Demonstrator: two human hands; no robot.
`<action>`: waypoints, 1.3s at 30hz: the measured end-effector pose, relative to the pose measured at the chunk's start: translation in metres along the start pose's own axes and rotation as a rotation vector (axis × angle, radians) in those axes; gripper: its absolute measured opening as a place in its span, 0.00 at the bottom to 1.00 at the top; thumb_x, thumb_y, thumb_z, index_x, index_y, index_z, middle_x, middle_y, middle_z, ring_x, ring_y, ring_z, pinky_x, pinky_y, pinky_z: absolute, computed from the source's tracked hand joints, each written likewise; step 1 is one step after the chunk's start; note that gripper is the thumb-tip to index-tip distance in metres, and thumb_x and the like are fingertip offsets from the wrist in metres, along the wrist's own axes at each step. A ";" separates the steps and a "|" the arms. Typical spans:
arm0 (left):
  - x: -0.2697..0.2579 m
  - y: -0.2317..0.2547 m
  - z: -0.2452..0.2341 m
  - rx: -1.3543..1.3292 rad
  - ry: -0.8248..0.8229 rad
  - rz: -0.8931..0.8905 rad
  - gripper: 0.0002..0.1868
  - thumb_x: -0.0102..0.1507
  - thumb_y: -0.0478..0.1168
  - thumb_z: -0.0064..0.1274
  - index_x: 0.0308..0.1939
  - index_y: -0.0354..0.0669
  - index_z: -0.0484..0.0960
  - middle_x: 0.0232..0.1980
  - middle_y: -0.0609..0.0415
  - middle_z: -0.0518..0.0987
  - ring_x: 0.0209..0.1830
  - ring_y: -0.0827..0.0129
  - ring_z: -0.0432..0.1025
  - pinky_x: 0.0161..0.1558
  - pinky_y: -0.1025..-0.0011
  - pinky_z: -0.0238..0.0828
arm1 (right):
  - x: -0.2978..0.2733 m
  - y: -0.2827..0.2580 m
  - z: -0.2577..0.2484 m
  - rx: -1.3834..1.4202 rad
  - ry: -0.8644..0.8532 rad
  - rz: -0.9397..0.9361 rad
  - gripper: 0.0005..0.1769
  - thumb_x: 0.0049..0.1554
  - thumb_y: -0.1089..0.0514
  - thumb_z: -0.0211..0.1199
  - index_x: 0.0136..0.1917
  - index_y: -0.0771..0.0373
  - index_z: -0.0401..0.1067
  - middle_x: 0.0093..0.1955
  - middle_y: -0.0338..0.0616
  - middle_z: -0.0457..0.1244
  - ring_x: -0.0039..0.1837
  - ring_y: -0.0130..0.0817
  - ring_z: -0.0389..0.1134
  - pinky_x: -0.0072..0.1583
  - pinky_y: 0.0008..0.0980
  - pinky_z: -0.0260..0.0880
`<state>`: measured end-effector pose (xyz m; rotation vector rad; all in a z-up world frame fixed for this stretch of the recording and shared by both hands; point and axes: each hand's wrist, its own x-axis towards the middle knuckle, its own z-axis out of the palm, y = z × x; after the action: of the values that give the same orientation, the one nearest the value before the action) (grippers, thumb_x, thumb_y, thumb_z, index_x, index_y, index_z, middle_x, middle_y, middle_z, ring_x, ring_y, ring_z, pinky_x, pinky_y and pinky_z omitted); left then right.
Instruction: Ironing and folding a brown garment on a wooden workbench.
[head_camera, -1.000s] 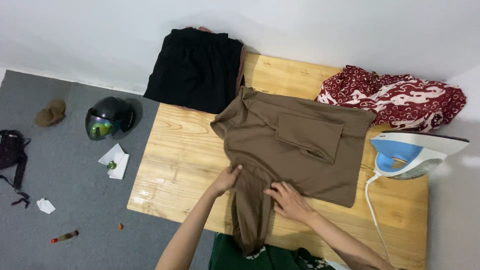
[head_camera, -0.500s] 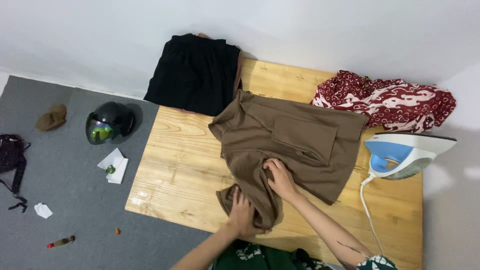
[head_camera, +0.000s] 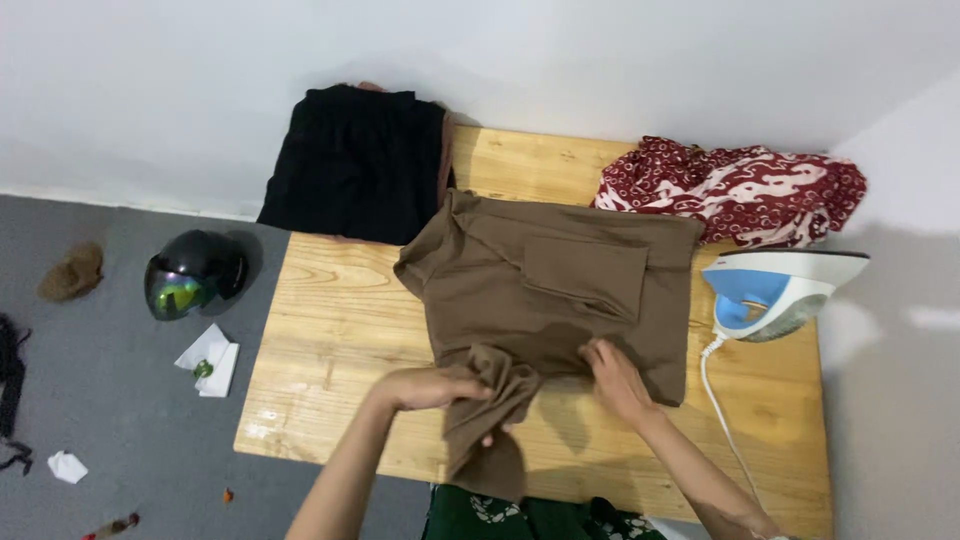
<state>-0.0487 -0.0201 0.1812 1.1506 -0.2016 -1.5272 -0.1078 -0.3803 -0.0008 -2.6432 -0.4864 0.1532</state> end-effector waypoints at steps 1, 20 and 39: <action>0.001 0.000 -0.003 0.006 -0.009 -0.004 0.22 0.73 0.49 0.37 0.58 0.38 0.77 0.49 0.41 0.85 0.47 0.53 0.79 0.45 0.57 0.74 | -0.005 -0.006 -0.014 -0.002 0.005 0.010 0.34 0.46 0.79 0.56 0.66 0.63 0.65 0.63 0.49 0.58 0.64 0.50 0.63 0.64 0.46 0.68; 0.094 -0.046 -0.066 1.278 0.848 0.071 0.34 0.71 0.56 0.37 0.80 0.55 0.53 0.77 0.44 0.62 0.78 0.48 0.55 0.72 0.44 0.54 | -0.002 0.047 -0.129 -0.023 1.223 0.727 0.41 0.65 0.52 0.71 0.77 0.64 0.47 0.76 0.56 0.50 0.81 0.53 0.50 0.80 0.58 0.45; 0.059 -0.107 -0.091 0.532 1.381 -0.112 0.33 0.65 0.47 0.54 0.64 0.36 0.55 0.38 0.41 0.82 0.41 0.47 0.79 0.41 0.54 0.78 | 0.089 -0.070 -0.162 -0.141 -0.243 0.708 0.48 0.47 0.22 0.66 0.71 0.52 0.70 0.43 0.46 0.73 0.42 0.37 0.77 0.46 0.37 0.80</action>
<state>-0.0444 0.0077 0.0314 2.3986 0.4292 -0.4717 -0.0167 -0.3558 0.1729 -2.8310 0.4048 0.6799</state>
